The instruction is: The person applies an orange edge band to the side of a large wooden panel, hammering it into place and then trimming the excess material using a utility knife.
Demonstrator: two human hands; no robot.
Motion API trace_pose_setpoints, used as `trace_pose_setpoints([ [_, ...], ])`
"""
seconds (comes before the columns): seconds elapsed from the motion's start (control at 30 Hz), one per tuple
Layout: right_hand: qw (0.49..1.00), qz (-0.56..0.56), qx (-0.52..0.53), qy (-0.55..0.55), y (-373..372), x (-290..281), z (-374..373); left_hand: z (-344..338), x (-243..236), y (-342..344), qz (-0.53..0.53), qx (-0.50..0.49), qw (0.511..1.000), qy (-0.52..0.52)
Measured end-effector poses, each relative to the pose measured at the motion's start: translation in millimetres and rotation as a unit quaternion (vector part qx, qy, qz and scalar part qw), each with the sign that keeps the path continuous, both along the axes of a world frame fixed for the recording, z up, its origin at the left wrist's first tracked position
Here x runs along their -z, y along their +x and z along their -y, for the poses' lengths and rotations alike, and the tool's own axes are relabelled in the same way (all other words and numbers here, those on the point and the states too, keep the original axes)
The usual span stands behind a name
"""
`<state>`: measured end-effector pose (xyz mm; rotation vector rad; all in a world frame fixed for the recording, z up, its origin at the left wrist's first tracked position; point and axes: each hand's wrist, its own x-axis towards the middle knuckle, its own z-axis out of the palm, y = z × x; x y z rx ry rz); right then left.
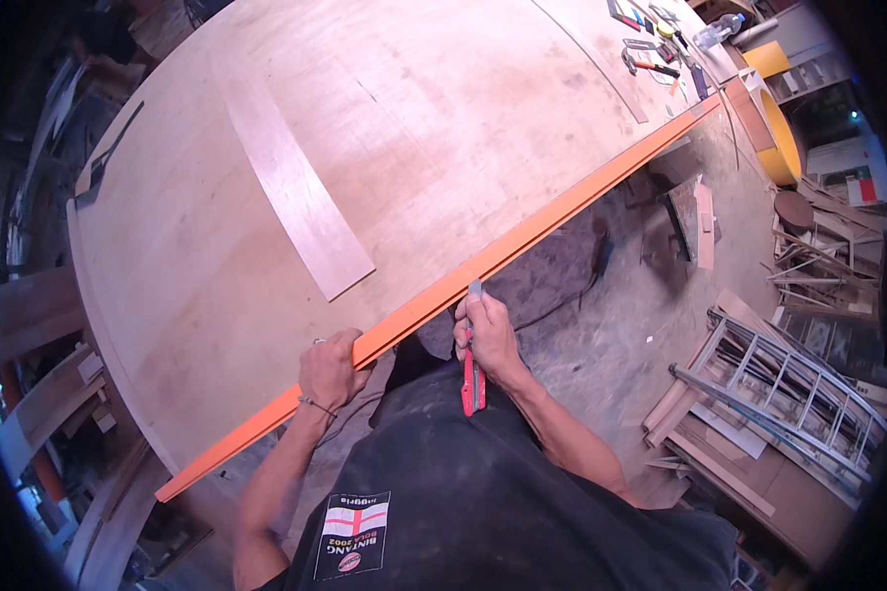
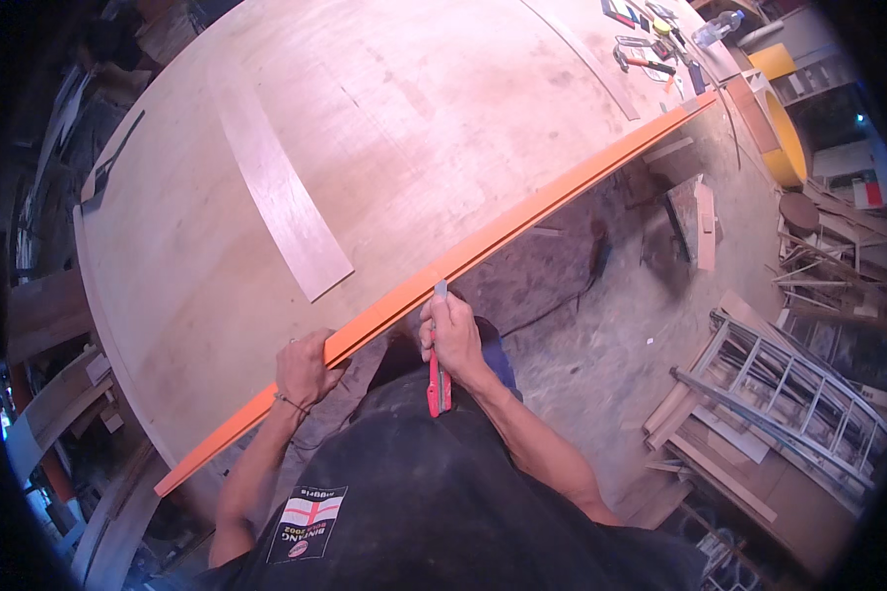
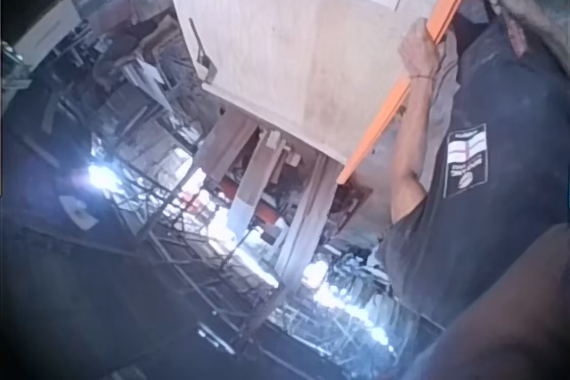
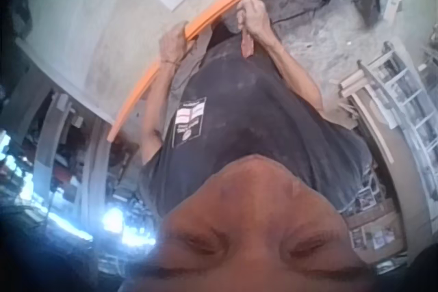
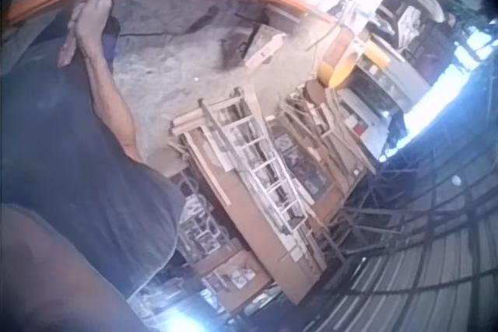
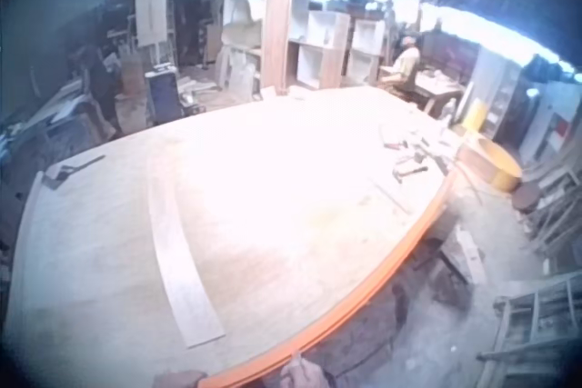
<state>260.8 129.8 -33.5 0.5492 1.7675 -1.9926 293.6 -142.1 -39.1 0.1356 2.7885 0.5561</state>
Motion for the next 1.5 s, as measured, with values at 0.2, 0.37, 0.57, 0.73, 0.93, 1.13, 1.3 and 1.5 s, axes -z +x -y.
trace_pose_setpoints([
  [0.2, 0.994, 0.020, -0.110, -0.004, -15, -1, -27, 4, 4, 1, -0.002, 0.006, 1.000, 0.003],
  [0.37, 1.000, 0.008, 0.004, 0.011, 0, -6, 8, 2, 4, 0, -0.009, 0.007, 1.000, 0.012],
  [0.57, 0.993, 0.033, -0.113, 0.026, -16, -10, -20, 3, 3, 0, -0.002, 0.009, 1.000, 0.009],
  [0.73, 0.996, 0.004, -0.082, 0.021, -8, -9, -12, 3, -1, 2, 0.003, 0.016, 1.000, 0.011],
  [0.93, 0.990, 0.024, -0.139, -0.010, -14, -4, -29, 5, -2, 0, -0.008, 0.029, 0.999, -0.014],
  [1.13, 0.994, -0.020, -0.106, 0.024, -3, 4, -33, 5, 0, 1, -0.023, 0.038, 0.999, -0.007],
  [1.3, 0.996, -0.040, -0.062, 0.047, 9, 14, -8, 4, 2, 0, -0.036, 0.044, 0.998, 0.020],
  [1.5, 0.999, -0.048, 0.014, 0.018, 13, 14, 10, 4, -2, -1, -0.045, 0.049, 0.997, 0.026],
])
